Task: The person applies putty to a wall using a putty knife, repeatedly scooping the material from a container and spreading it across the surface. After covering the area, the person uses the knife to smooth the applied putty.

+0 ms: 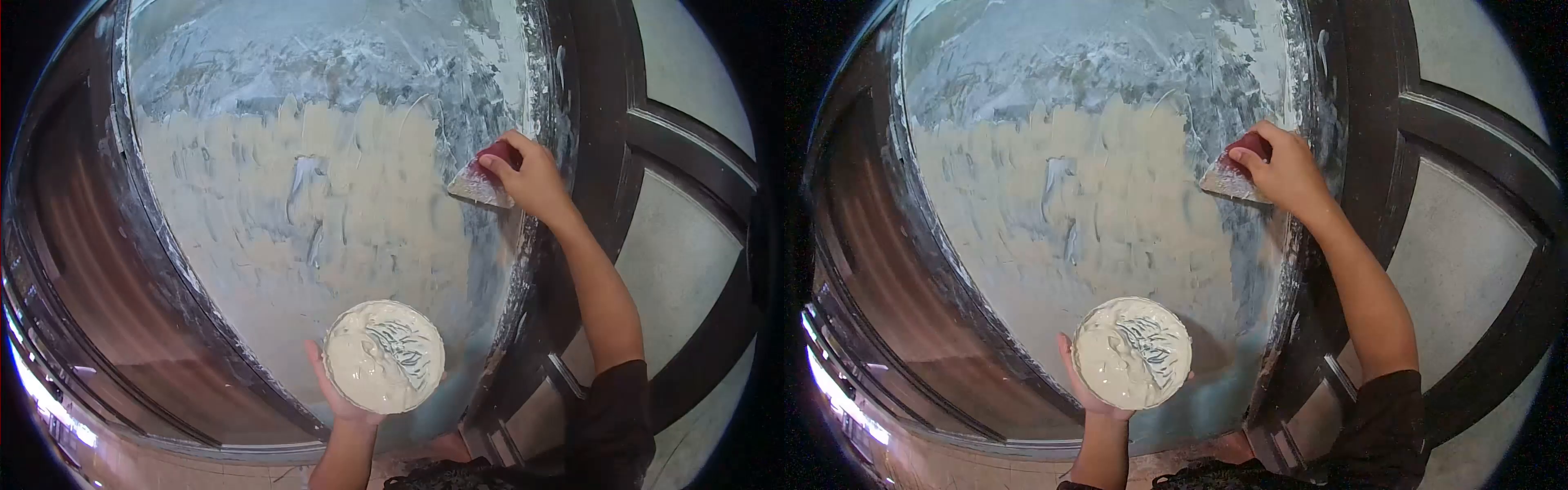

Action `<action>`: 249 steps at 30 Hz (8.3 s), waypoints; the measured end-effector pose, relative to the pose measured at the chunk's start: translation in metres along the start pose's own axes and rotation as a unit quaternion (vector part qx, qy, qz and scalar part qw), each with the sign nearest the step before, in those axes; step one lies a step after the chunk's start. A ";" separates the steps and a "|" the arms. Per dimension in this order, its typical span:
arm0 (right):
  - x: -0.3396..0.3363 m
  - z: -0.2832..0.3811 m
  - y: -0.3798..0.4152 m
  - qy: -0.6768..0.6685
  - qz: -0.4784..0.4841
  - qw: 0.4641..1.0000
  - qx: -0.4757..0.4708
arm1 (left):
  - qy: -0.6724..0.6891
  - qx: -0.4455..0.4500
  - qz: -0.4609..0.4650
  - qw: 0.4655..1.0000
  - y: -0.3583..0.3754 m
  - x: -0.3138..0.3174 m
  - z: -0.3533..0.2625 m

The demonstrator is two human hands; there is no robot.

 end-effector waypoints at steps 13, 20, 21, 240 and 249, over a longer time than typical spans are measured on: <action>0.012 -0.001 -0.004 -0.034 -0.007 0.999 -0.023 | -0.010 0.032 0.034 0.999 0.013 0.004 -0.019; 0.001 0.003 -0.022 -0.053 -0.046 0.998 -0.001 | 0.011 -0.013 0.094 0.995 0.019 0.014 -0.013; 0.003 0.001 -0.019 -0.046 -0.035 0.998 -0.015 | 0.014 -0.005 0.079 0.997 0.017 0.010 -0.014; 0.015 -0.035 0.064 0.019 0.039 0.984 -0.173 | -0.029 -0.065 -0.003 0.997 -0.014 -0.181 0.045; 0.005 -0.027 0.049 -0.006 0.043 0.985 -0.168 | -0.035 -0.084 0.016 0.996 -0.011 -0.173 0.049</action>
Point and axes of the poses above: each hand's wrist, its own y-axis away from the middle knuckle, its own x-axis out of the palm, z = x × y, the point moved 8 cm from there along -y, towards the middle knuckle, and after that the axes turned 13 degrees about -z, right-handed, at the moved point
